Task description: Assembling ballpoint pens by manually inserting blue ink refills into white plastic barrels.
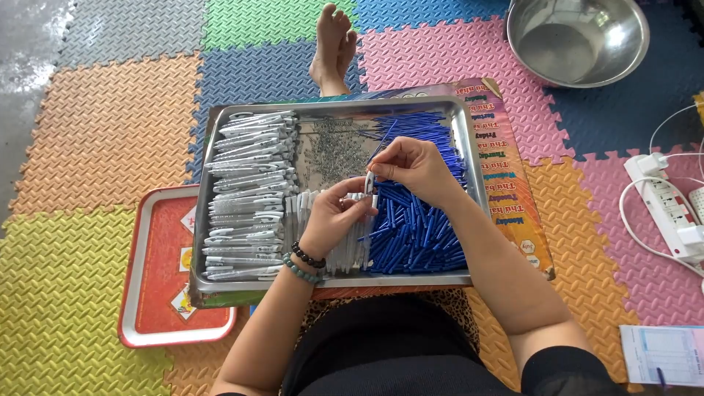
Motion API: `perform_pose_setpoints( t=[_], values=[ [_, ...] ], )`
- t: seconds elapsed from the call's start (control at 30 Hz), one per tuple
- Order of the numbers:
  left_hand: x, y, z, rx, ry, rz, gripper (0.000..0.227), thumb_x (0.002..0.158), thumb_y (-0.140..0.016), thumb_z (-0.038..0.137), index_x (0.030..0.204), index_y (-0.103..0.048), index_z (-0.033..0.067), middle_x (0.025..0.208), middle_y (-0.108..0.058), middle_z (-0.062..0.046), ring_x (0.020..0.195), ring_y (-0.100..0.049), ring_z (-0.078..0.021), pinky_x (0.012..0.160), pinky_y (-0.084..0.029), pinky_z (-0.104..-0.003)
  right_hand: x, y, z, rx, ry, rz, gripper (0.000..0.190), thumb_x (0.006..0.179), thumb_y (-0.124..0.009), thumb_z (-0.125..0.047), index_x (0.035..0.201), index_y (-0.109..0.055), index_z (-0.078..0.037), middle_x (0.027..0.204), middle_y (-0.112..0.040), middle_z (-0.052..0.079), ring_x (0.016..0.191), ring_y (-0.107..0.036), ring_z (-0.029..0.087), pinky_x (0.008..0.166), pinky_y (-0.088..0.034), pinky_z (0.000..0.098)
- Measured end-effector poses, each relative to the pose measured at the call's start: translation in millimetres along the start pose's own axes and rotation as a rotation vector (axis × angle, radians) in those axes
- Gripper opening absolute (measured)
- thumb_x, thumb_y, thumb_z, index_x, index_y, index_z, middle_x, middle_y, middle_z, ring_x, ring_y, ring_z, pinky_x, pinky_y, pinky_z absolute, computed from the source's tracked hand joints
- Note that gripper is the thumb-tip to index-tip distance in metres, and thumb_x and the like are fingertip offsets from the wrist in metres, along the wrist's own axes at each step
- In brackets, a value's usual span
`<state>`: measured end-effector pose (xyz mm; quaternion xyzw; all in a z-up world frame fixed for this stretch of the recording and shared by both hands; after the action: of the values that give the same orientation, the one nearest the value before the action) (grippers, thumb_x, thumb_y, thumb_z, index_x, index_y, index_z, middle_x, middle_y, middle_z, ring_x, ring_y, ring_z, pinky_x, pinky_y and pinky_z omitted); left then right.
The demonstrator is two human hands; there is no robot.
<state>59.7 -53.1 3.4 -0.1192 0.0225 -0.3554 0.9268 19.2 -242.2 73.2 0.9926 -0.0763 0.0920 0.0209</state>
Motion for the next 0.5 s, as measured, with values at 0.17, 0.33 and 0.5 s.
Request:
perform_pose_setpoints(
  t=[0.17, 0.33, 0.5],
  values=[
    [-2, -2, 2, -0.006, -0.001, -0.004, 0.044, 0.103, -0.083, 0.01, 0.146, -0.074, 0.0031, 0.121, -0.082, -0.013, 0.089, -0.086, -0.0223, 0.072, -0.072, -0.032, -8, -1, -32, -0.226, 0.077, -0.057, 0.018, 0.108, -0.078, -0.01, 0.124, -0.083, -0.004, 0.12, -0.082, 0.023, 0.109, -0.08, 0.034, 0.093, -0.068, 0.0449],
    [-9, -7, 5, -0.004, -0.027, -0.006, 0.043, 0.103, -0.082, 0.007, 0.145, -0.073, 0.001, 0.123, -0.082, -0.016, 0.09, -0.085, -0.0237, 0.074, -0.071, -0.033, -42, 84, -38, -1.17, 0.135, 0.264, 0.048, 0.113, -0.078, -0.029, 0.152, -0.074, -0.001, 0.125, -0.075, 0.032, 0.12, -0.071, 0.05, 0.105, -0.058, 0.0608],
    [-7, -13, 9, -0.009, -0.072, 0.012, 0.042, 0.102, -0.082, 0.005, 0.144, -0.074, 0.0006, 0.121, -0.082, -0.016, 0.088, -0.086, -0.0259, 0.073, -0.071, -0.032, -90, 150, 67, -1.349, -0.635, 0.229, 0.072, 0.116, -0.054, -0.047, 0.18, -0.034, -0.019, 0.137, -0.071, 0.025, 0.127, -0.074, 0.05, 0.104, -0.059, 0.0691]
  ],
)
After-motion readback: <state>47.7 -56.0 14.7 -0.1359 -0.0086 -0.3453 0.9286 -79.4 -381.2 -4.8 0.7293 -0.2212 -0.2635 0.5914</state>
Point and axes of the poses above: each hand's wrist, its own x-axis towards the middle knuckle, its own y-axis out of the back of the hand, z = x × y, the point moved 8 cm from there along x, towards the middle knuckle
